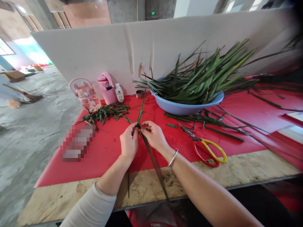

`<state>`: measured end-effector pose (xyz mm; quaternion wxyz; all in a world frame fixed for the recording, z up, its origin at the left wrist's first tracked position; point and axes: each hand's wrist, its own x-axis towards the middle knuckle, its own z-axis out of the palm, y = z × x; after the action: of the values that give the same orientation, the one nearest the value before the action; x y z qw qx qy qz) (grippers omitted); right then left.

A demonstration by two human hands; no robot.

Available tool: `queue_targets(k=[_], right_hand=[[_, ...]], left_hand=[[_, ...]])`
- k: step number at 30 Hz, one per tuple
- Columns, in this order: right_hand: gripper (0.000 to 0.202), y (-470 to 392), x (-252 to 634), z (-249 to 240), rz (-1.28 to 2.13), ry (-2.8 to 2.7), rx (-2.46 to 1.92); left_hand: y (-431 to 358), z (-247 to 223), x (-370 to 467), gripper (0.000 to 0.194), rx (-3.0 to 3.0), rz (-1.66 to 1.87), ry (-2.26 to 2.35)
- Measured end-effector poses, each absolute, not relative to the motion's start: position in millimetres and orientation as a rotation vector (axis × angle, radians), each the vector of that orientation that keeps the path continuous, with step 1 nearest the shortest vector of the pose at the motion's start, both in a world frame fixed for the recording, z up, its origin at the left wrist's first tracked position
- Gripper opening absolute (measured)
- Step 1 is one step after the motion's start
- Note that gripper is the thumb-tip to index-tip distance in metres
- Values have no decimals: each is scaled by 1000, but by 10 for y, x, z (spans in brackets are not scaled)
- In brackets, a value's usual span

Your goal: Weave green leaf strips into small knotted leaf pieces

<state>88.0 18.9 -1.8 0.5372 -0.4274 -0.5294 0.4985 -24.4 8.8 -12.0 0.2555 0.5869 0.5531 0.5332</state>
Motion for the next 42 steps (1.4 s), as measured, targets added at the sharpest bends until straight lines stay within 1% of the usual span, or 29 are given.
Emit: queue_targets(k=[5,8,15,18,21,25,27,30,33,38,42], right_hand=[[13,151,839,-74,903,-1364,-1209],[12,115,813,-55,825,-1371,-1244],[14,115,829,-12,832,-1448,-1198],[15,139,873,-3,917,-1473,-1172],[17,160,921,16,1000,-1461,-1166],[29,166,947,38,883,-1424,-1161],[27,156,936,39,896,-1444,-1132],[20,133,905,32,966,-1495,-1105],[19,116,889,34,984,-1509,-1097],[27,134,952,76,875,-1399,-1149],[33,173,1049,93,808,-1348,-1168]], left_hand=[[79,-178,-206,32,1540,1471,1488],[56,-167,-184,33,1535,1490,1475],[40,-148,-176,31,1476,1554,1445],[50,-134,-189,30,1470,1544,1450],[42,-92,-213,35,1518,1513,1459],[11,-53,-247,40,1581,1542,1402],[14,-64,-251,40,1554,1552,1374],[60,-108,-227,29,1394,1565,1318],[129,-141,-182,16,1062,1555,1123],[155,-95,-165,27,562,1356,867],[117,-46,-194,21,440,1181,608]])
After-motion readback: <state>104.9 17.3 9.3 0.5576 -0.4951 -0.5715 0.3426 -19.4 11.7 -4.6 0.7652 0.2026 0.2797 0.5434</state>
